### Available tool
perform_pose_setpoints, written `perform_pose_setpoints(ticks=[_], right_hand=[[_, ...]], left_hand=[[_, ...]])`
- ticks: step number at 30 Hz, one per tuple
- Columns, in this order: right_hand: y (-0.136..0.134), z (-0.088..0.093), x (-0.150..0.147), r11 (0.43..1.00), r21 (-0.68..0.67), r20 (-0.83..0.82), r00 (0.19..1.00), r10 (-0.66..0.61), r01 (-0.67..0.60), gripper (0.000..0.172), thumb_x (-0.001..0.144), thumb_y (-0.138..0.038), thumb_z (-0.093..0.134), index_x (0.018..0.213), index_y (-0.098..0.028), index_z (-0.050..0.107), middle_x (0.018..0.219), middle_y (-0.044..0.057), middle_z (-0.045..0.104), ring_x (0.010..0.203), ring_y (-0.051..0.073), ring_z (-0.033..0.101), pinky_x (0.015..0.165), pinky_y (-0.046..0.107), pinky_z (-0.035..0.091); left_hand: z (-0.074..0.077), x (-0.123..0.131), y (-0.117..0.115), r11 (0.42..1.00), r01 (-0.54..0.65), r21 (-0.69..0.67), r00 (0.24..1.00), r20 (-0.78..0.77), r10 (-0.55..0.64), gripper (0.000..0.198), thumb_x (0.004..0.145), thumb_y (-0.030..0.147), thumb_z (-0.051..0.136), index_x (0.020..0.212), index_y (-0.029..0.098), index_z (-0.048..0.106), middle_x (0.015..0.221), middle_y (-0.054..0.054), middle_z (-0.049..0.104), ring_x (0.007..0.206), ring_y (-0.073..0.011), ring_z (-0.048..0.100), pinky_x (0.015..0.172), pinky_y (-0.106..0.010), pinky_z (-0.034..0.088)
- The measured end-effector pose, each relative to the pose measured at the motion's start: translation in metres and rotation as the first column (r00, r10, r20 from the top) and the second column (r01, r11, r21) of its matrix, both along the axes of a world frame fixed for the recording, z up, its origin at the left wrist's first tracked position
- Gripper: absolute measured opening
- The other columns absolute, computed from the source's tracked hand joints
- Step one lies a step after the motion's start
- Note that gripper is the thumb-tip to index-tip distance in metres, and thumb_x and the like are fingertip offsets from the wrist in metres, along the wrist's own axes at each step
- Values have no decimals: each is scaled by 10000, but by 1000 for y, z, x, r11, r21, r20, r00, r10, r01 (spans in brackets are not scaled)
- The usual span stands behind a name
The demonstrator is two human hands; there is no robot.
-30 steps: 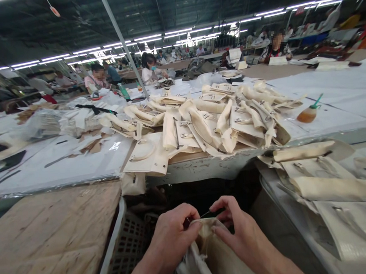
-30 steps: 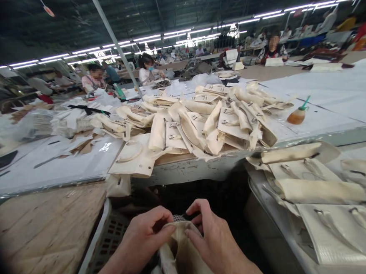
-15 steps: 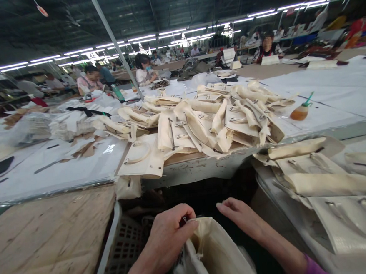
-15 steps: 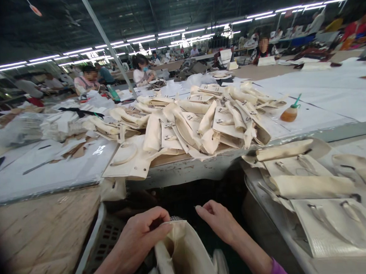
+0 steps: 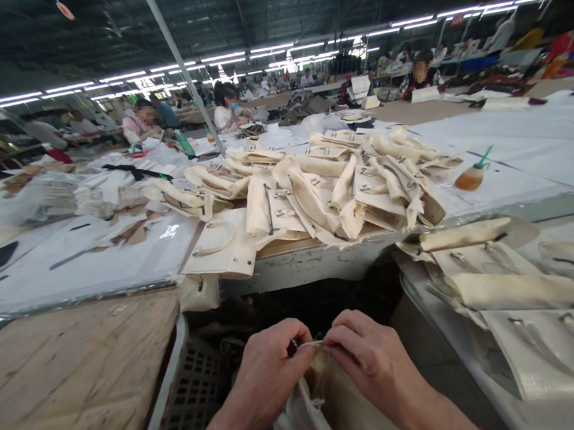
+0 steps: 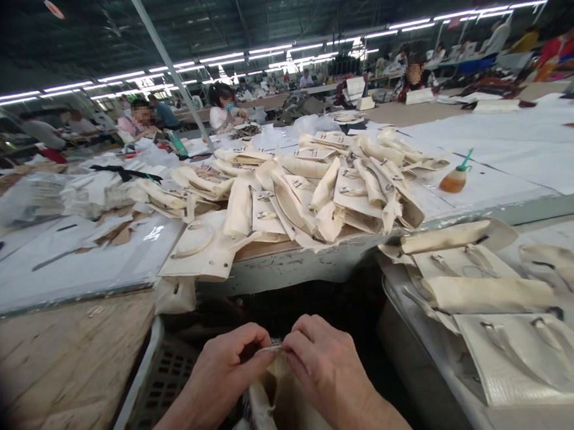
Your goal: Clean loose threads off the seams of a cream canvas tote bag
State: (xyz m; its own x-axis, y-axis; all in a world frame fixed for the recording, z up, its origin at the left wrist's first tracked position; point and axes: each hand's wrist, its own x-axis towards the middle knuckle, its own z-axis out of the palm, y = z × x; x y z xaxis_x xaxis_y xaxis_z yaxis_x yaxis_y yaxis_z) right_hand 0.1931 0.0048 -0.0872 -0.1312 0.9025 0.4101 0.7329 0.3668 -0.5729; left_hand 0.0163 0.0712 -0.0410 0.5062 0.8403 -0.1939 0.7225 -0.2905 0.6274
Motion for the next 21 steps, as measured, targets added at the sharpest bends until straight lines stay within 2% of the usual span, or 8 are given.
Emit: perform_pose_setpoints(ticks=[4,10,14,21], right_hand=[[1,2,-1,999,36,132,991,-4,-1,188,952,-113,486,831,-176,615,805,39,621,713,186,569,598,290,407],[-6,-2,-6,995,60,166,982,-91,82,212,950,-107,468,812,-181,611,793,42,613,698,191,571,552,297,372],[-5,-3,-6,991,52,224,965,-134,126,173,898,-89,513,775,-183,592,778,43,601,695,199,570,527,295,339],[1,-4,-5,995,80,213,973,-83,67,177,797,-34,518,715,-188,544,730,17,564,670,173,531,553,287,340]], left_hand=[[-1,0,-1,1000,-2,14,1000,-11,3,106,805,207,546,753,215,638,708,57,622,668,-125,558,638,-225,344],[-3,1,-4,999,5,51,1000,-29,-3,127,817,189,534,767,223,646,728,46,640,690,-137,572,645,-238,346],[-4,2,-7,997,17,80,999,-39,-14,130,818,181,532,782,222,651,764,32,656,719,-149,582,658,-246,352],[-6,3,-10,993,31,112,999,-30,-27,120,815,167,535,762,211,634,756,34,649,710,-142,576,660,-244,349]])
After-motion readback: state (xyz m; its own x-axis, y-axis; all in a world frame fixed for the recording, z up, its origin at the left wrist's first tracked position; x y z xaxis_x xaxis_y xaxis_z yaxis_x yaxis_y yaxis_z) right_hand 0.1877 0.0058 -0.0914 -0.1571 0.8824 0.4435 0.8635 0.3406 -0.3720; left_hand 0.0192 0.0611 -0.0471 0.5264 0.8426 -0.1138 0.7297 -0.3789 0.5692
